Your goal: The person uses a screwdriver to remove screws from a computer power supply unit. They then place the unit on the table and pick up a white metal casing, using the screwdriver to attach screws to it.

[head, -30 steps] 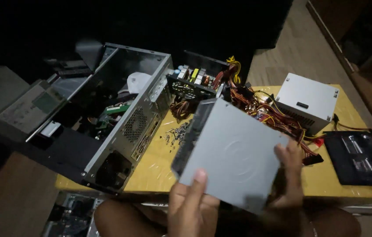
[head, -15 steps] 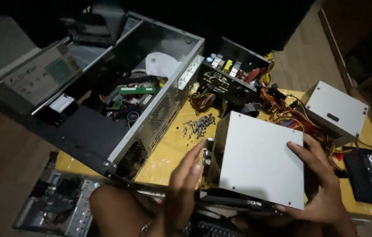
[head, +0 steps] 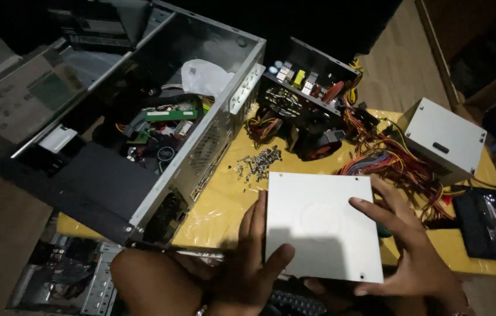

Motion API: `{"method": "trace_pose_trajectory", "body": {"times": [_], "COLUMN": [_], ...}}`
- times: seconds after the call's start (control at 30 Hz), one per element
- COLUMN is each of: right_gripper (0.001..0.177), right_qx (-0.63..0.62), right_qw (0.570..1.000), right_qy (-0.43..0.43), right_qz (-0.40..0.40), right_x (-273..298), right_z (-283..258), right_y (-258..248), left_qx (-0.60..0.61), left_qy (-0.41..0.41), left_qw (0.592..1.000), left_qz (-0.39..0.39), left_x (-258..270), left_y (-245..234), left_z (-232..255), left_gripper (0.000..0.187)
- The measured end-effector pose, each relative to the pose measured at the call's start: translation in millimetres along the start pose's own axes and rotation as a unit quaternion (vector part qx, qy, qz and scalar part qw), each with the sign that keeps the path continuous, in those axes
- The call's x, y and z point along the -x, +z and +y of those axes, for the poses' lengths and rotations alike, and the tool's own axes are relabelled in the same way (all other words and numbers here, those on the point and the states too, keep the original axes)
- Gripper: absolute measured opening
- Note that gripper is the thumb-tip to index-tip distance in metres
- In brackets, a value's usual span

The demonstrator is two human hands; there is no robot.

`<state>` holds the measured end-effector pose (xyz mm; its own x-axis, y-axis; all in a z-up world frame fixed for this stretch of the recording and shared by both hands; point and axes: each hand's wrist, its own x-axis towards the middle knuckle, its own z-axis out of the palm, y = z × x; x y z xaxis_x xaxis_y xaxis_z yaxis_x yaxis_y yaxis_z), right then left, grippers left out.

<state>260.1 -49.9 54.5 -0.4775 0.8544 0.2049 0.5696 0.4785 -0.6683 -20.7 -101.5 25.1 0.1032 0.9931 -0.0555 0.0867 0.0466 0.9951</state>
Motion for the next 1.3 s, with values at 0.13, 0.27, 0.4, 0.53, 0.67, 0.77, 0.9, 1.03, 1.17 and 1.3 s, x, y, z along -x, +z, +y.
{"method": "trace_pose_trajectory", "body": {"times": [0.13,0.27,0.4,0.53,0.67,0.77,0.9,1.03,1.17,1.3], "right_gripper": [0.108,0.106,0.103,0.105,0.112,0.115,0.108,0.112,0.092,0.084], "right_qx": [-0.018,-0.011,-0.036,-0.040,-0.113,-0.144,-0.144,-0.160,-0.180,-0.200], "right_qw": [0.999,1.000,0.999,0.999,0.993,0.989,0.988,0.982,0.976,0.953], "right_qy": [-0.023,0.000,-0.017,-0.031,0.004,-0.029,-0.057,-0.074,-0.041,0.034], "right_qz": [0.021,0.024,0.020,0.016,-0.014,-0.003,0.014,0.068,0.119,0.226], "right_x": [4.4,5.3,6.9,13.5,15.1,13.3,12.9,15.8,20.5,26.8], "right_z": [2.8,-5.6,-1.2,20.4,21.4,25.6,27.3,19.1,3.0,-15.3], "right_y": [2.8,-7.3,-9.1,10.3,21.5,27.3,42.7,67.8,84.8,101.2], "left_qx": [-0.089,-0.042,-0.037,-0.017,-0.064,-0.060,-0.019,0.022,0.022,-0.043], "left_qy": [-0.012,-0.008,-0.056,-0.204,-0.103,-0.172,-0.208,-0.173,-0.289,-0.115], "left_qw": [0.995,0.998,0.997,0.978,0.992,0.982,0.974,0.977,0.949,0.986], "left_qz": [0.038,0.040,0.034,0.031,0.045,0.044,0.092,0.124,0.127,0.109], "left_x": [2.7,6.7,4.1,-0.2,0.3,-4.3,-4.5,-3.2,-5.8,-3.0], "left_y": [13.5,14.5,16.3,17.8,22.2,25.5,33.6,37.6,39.3,34.5], "left_z": [-15.8,19.2,28.6,43.8,11.6,1.9,-7.0,-8.7,10.1,17.5], "left_gripper": [0.095,0.090,0.103,0.106,0.097,0.097,0.078,0.074,0.075,0.088]}}
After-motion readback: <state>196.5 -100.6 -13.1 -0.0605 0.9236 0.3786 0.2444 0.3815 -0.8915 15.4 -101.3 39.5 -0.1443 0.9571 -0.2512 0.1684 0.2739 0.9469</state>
